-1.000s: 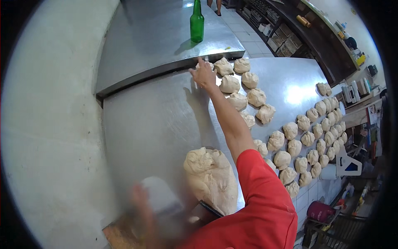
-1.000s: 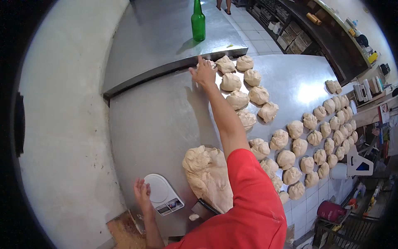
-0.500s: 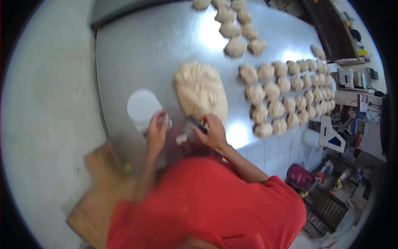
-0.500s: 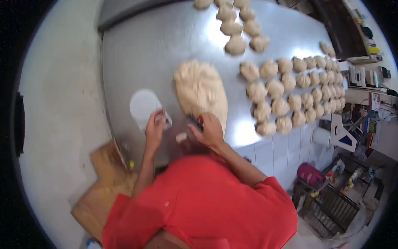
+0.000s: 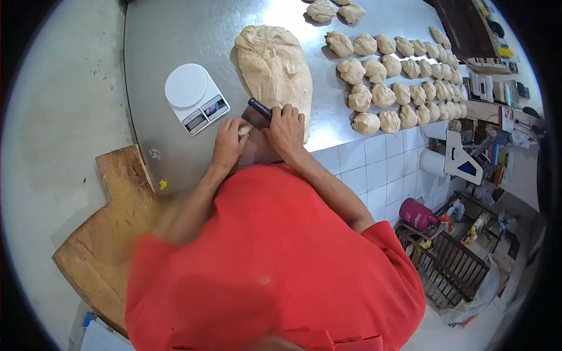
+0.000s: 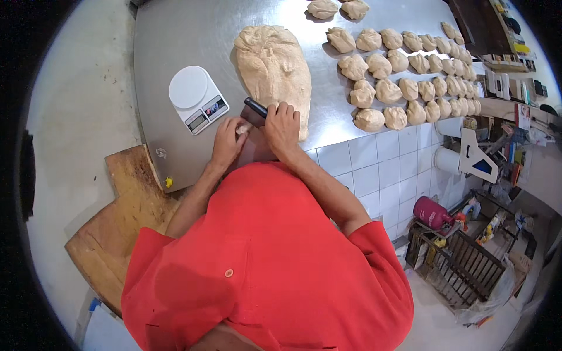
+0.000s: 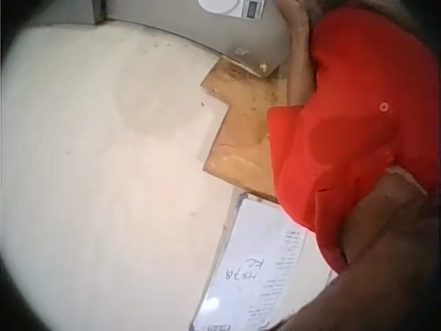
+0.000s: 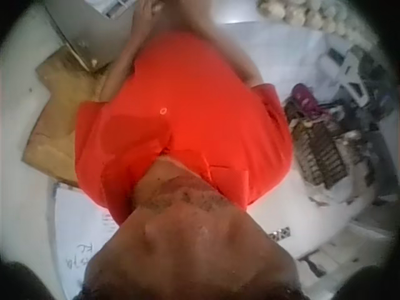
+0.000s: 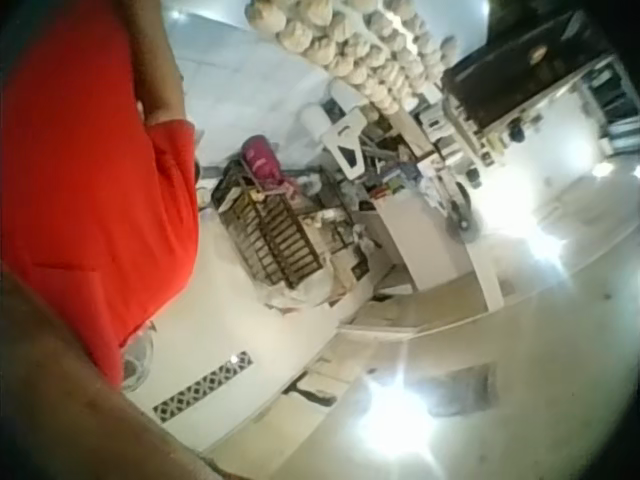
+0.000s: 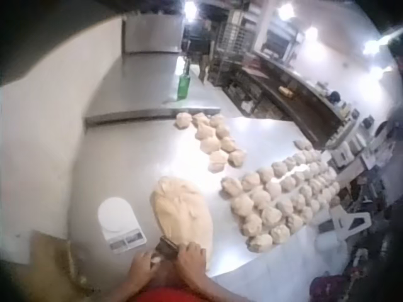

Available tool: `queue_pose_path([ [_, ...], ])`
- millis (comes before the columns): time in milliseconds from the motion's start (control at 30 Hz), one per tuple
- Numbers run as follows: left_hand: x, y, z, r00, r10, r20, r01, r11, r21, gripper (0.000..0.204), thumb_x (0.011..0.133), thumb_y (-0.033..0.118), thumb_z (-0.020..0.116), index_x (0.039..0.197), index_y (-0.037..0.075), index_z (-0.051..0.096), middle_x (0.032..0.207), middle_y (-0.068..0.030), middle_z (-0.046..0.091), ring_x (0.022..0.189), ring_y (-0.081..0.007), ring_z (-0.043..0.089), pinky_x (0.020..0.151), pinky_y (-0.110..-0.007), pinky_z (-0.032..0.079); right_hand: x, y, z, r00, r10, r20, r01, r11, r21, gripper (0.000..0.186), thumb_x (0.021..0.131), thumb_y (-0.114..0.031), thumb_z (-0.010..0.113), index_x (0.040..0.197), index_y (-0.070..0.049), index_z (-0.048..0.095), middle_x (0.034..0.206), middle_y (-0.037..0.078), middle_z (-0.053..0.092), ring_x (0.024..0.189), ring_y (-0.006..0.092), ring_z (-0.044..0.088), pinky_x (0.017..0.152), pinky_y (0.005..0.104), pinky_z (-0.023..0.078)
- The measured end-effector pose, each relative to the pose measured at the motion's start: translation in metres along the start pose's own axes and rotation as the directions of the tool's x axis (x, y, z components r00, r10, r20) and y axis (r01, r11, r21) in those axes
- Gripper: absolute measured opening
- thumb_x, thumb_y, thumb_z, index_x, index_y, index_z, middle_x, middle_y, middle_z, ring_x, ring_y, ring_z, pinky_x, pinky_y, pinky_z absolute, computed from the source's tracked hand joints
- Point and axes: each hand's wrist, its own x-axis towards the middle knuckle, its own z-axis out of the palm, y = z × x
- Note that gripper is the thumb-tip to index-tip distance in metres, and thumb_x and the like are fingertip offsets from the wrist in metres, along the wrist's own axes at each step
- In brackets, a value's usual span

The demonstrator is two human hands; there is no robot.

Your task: Weighing, cutting, and shaping small balls of dough on a metal workbench.

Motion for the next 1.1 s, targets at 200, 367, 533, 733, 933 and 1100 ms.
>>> queue_pose_path([
  [200, 0.020, 0.012, 0.003, 0.967, -0.233, 0.105, 0.255, 0.906, -0.338, 0.020, 0.091, 0.007, 0.070, 0.109, 0.000, 0.071, 0.107, -0.0099, 0.073, 0.092, -0.0292, 0.067, 0.084, -0.036, 0.054, -0.038, 0.004, -0.016, 0.973, 0.091, -0.211, 0.019, 0.883, 0.469, 0.037, 0.085, -0.007, 0.074, 0.114, 0.004, 0.054, 0.115, 0.021, 0.055, 0.097, 0.0358, 0.057, 0.084, 0.0408, 0.049],
  [367, 0.071, 0.041, 0.036, 0.982, -0.114, -0.153, 0.055, 0.937, -0.344, 0.025, 0.093, 0.014, 0.070, 0.114, 0.002, 0.073, 0.109, -0.0097, 0.072, 0.097, -0.0298, 0.066, 0.089, -0.039, 0.053, -0.039, 0.051, -0.073, 0.913, 0.330, -0.240, -0.161, 0.832, 0.530, 0.032, 0.097, -0.009, 0.070, 0.121, 0.004, 0.053, 0.111, 0.018, 0.062, 0.091, 0.0316, 0.062, 0.086, 0.0409, 0.051],
  [533, 0.055, 0.028, 0.033, 0.996, 0.055, 0.065, -0.034, 0.956, -0.292, 0.024, 0.096, 0.020, 0.068, 0.114, 0.006, 0.074, 0.113, -0.0085, 0.073, 0.102, -0.0281, 0.067, 0.091, -0.037, 0.053, -0.029, 0.099, -0.095, 0.873, 0.434, -0.223, -0.178, 0.710, 0.681, 0.029, 0.094, -0.016, 0.074, 0.113, -0.001, 0.057, 0.088, 0.015, 0.068, 0.073, 0.0276, 0.063, 0.068, 0.0397, 0.050],
  [733, 0.048, 0.076, 0.041, 0.827, 0.554, 0.091, -0.529, 0.823, -0.206, 0.023, 0.089, 0.027, 0.074, 0.106, 0.011, 0.073, 0.116, -0.0058, 0.070, 0.124, -0.0252, 0.058, 0.108, -0.042, 0.044, -0.015, 0.127, -0.103, 0.985, 0.169, 0.016, -0.160, 0.894, 0.418, 0.026, 0.095, -0.025, 0.074, 0.104, -0.005, 0.059, 0.082, 0.015, 0.071, 0.066, 0.0324, 0.063, 0.063, 0.0428, 0.049],
  [933, 0.037, 0.054, 0.107, 0.741, 0.639, 0.209, -0.658, 0.752, 0.035, 0.029, 0.086, 0.030, 0.073, 0.109, 0.013, 0.068, 0.118, -0.0025, 0.068, 0.128, -0.0232, 0.054, 0.114, -0.042, 0.038, 0.008, 0.135, -0.120, 0.978, -0.093, 0.185, 0.044, 0.967, 0.252, 0.026, 0.097, -0.026, 0.072, 0.106, -0.004, 0.060, 0.085, 0.015, 0.072, 0.068, 0.0329, 0.065, 0.065, 0.0414, 0.051],
  [1100, -0.015, 0.023, 0.088, 0.824, 0.563, 0.061, -0.566, 0.824, 0.037, 0.037, 0.085, 0.033, 0.075, 0.114, 0.013, 0.064, 0.115, -0.0037, 0.065, 0.124, -0.0236, 0.055, 0.112, -0.040, 0.038, 0.004, 0.123, -0.102, 0.947, -0.173, 0.272, 0.105, 0.963, 0.250, 0.028, 0.099, -0.026, 0.069, 0.110, -0.004, 0.058, 0.090, 0.017, 0.074, 0.072, 0.0362, 0.069, 0.065, 0.0435, 0.052],
])
